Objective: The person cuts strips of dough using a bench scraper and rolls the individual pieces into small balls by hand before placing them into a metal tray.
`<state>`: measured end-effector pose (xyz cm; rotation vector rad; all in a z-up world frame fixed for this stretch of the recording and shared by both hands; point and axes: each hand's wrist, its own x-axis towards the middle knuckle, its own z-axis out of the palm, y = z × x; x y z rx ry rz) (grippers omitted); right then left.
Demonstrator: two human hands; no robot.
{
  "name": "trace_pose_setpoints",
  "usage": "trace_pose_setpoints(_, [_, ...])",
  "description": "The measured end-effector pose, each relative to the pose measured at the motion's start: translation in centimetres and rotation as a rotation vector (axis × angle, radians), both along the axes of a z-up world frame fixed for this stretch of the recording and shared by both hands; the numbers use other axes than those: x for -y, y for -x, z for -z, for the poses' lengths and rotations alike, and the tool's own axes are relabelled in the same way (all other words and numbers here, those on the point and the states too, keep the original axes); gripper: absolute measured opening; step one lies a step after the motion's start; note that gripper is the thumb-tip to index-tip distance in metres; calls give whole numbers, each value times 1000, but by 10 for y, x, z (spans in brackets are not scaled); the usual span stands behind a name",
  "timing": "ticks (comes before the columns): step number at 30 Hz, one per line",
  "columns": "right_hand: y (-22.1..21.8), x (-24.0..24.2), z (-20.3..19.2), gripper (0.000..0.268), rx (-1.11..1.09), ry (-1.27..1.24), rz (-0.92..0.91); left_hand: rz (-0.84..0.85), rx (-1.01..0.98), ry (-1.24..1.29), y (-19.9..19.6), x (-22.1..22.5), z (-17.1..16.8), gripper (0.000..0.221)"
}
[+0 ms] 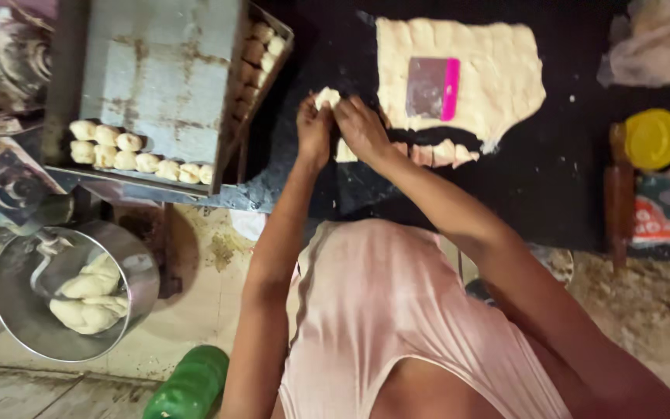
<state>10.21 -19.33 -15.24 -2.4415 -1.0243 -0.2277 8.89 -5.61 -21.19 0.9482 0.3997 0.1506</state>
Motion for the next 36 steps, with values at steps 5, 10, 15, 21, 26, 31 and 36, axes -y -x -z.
trace_pose_setpoints(5, [18, 34, -62, 13, -424, -372, -32, 167, -10, -41, 6, -2, -18, 15])
trace_pose_setpoints(10, [4, 57, -120, 21, -730, -408, 272, 448, 224, -120, 49, 0, -103, 52])
trace_pose_setpoints(15, [38, 44, -154, 17, 34, -386, -168, 404, 134, -482, 67, -10, -176, 36])
trace_pose_setpoints(21, [47, 16, -172, 18, -10, -477, -55, 456, 21, -1, 88, -41, -207, 36])
trace_pose_setpoints(26, [43, 1, -182, 20, -1123, -849, -79, 400, 377, -474, 107, -61, -213, 29])
trace_pose_setpoints(31, [74, -14, -183, 22, 105, -419, -263, 276, 173, -268, 115, -69, -220, 35])
trace_pose_setpoints(36, [75, -41, -190, 25, 21, -457, -297, 417, 32, 134, 114, -94, -232, 38])
